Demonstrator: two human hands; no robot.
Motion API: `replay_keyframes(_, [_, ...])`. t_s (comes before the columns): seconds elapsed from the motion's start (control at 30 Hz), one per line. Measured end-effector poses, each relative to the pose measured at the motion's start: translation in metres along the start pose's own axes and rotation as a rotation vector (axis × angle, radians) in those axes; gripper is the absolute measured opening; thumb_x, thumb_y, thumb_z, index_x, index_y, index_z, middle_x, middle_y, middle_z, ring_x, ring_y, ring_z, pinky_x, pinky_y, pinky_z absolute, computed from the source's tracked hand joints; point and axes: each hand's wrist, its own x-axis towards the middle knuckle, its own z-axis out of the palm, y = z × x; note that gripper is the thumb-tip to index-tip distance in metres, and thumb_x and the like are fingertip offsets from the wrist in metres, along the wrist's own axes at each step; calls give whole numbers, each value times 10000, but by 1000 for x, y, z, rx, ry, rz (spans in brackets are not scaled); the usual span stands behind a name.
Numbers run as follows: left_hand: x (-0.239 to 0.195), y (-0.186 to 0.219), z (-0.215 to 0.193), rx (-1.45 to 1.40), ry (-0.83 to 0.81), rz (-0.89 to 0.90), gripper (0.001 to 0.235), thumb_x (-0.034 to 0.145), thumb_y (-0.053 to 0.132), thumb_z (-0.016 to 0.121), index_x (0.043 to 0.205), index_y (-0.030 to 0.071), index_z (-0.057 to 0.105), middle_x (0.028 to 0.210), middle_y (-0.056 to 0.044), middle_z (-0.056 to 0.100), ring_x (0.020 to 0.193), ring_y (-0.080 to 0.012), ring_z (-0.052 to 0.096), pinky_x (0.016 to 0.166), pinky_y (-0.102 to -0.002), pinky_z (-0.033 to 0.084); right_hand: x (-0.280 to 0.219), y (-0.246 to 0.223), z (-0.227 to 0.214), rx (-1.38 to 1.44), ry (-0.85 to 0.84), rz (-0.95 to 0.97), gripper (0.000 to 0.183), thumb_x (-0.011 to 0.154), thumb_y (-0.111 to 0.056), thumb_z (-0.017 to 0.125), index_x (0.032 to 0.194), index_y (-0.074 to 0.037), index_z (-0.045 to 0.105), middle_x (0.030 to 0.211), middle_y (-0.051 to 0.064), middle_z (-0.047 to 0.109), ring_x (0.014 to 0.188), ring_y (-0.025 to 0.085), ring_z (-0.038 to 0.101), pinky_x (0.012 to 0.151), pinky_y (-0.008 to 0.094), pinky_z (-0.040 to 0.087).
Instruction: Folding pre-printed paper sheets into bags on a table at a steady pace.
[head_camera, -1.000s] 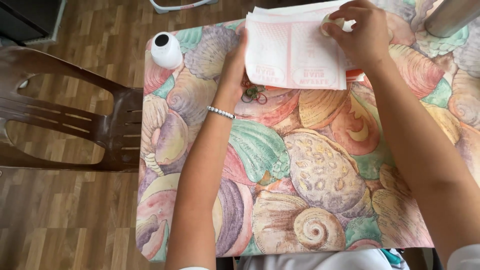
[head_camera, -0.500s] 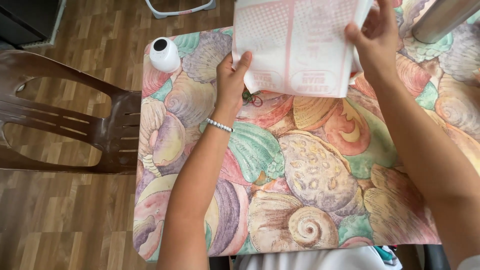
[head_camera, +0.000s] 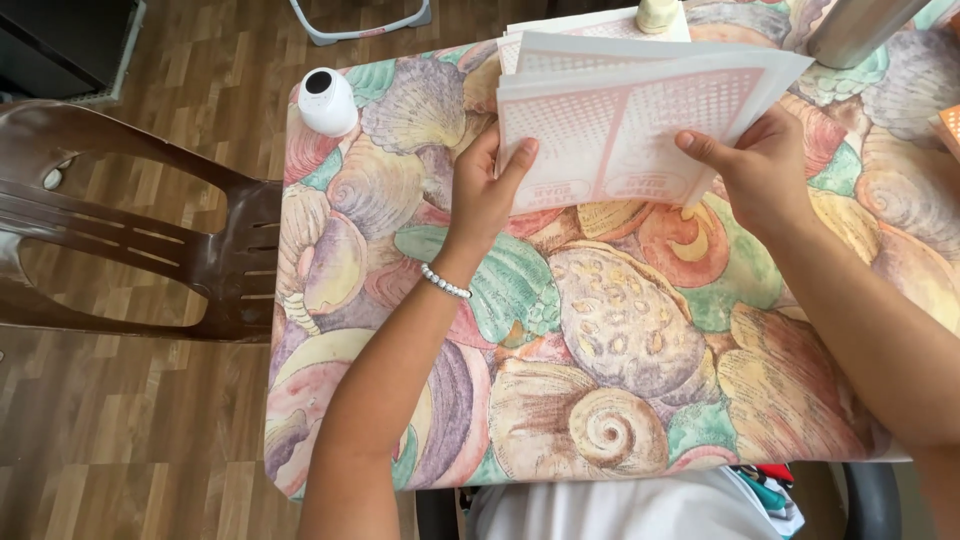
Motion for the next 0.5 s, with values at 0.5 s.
replay_keyframes(0.5, [-14,-5,14,54,148,25,320,1072,332,505,1238,80,612,1134,-47,695,1070,-160,667,905,-293,569,-9,9,2,-188,67,-250,333,991,-32,804,1227,-39,570,1238,115,665,1170,265,680,954,401,627])
